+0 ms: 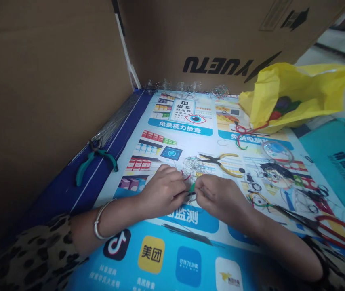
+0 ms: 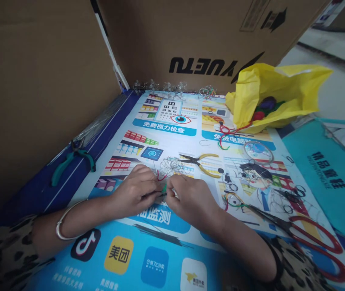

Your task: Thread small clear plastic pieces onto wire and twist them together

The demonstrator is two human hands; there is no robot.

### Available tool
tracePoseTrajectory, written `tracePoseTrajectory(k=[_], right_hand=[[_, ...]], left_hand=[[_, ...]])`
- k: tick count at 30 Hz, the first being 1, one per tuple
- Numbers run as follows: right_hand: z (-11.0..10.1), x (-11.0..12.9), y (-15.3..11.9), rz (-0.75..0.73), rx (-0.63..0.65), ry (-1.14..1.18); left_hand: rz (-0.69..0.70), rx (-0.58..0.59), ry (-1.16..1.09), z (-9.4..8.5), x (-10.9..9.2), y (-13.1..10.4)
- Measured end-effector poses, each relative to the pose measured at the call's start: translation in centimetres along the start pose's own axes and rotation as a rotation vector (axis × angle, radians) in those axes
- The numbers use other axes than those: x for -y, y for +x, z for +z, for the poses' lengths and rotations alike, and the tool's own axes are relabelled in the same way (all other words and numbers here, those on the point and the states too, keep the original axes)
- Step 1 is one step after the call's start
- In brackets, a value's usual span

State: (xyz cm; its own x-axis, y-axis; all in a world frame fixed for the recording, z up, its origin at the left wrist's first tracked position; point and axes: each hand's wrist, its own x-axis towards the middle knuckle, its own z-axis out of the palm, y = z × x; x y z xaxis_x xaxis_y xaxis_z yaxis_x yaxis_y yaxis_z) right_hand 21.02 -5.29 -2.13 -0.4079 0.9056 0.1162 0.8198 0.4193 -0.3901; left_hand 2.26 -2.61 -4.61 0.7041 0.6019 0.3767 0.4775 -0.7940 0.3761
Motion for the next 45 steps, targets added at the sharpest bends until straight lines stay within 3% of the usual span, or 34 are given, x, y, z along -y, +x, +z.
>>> tracePoseTrajectory(k=[8,23,33,42,45], right_hand=[[0.3,-0.1,-0.6,-0.244,-0.037,-0.107],[-0.2,0.9,-0.2,-0.402,0.050,-0.392],[1.2,0.4,0.3,-0.359,-0.113,-0.340],[0.4,0.2,0.9,-0.042,0.016,0.159],[0.1,0.0,1.0,-0.004,0.017,0.167]], left_hand=[[-0.005,-0.010,-0.016,0.0,0.1,0.0],[0.045,-0.018,0.041,0.1,0.0,0.1],[0.026,-0.028,0.038,0.0,0.0,0.1],[-0.010,-0.034,-0.029,-0.3,0.0,0.1],[-0.035,-0.030,-0.046,-0.4,0.0,0.1]])
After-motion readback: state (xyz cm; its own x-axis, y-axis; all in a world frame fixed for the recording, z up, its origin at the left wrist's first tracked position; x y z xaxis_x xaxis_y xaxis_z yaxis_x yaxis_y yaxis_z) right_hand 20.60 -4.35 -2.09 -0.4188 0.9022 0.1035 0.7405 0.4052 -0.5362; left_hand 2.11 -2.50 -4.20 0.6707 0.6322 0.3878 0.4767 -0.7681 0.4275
